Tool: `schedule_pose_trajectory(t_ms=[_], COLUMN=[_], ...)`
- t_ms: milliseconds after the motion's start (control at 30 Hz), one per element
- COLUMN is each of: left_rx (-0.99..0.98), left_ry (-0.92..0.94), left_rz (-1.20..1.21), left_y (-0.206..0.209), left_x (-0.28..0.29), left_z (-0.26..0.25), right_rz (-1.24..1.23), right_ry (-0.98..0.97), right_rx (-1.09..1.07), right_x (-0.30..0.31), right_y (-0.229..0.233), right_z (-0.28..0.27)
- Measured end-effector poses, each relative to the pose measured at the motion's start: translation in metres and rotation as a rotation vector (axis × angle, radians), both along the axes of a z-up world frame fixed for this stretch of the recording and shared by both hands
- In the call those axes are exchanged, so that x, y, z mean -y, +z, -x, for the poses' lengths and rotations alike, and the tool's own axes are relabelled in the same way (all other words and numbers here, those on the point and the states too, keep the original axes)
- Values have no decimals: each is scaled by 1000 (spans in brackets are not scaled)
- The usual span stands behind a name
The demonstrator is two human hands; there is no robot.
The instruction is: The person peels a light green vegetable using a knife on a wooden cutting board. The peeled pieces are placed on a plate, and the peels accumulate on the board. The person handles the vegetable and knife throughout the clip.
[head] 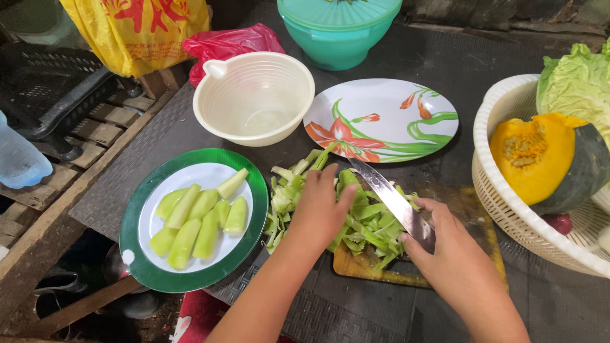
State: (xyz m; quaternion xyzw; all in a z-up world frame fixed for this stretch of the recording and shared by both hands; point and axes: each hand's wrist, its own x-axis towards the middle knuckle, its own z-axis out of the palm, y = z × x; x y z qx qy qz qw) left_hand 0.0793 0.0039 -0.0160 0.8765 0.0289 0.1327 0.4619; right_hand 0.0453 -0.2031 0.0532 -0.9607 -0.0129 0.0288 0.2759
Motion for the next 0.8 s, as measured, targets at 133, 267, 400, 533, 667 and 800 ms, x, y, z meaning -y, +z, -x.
schedule_pose_trajectory(t_ms=[133, 267, 400, 533, 667, 800], left_rx=[-213, -346, -327, -372, -301, -303], left_ry=[27, -3, -22, -63, -96, -141], left_rz=[-230, -242, -182, -50, -110, 69], left_y=[7, 9, 5, -4, -11, -16], left_x=[14, 14, 4, -6, -4, -11], left_z=[-25, -42, -44, -40, -42, -47], right_rz=[-11, -17, -18, -44, -92, -128], right_ry=[12, 9, -2, 0, 27, 42], right_rx=[20, 4, 2, -7, 53, 113], right_x=[-1, 1, -1, 0, 1, 4], right_y=[-3, -4, -4, -8, -16, -18], right_z=[0, 0, -1, -1, -4, -5])
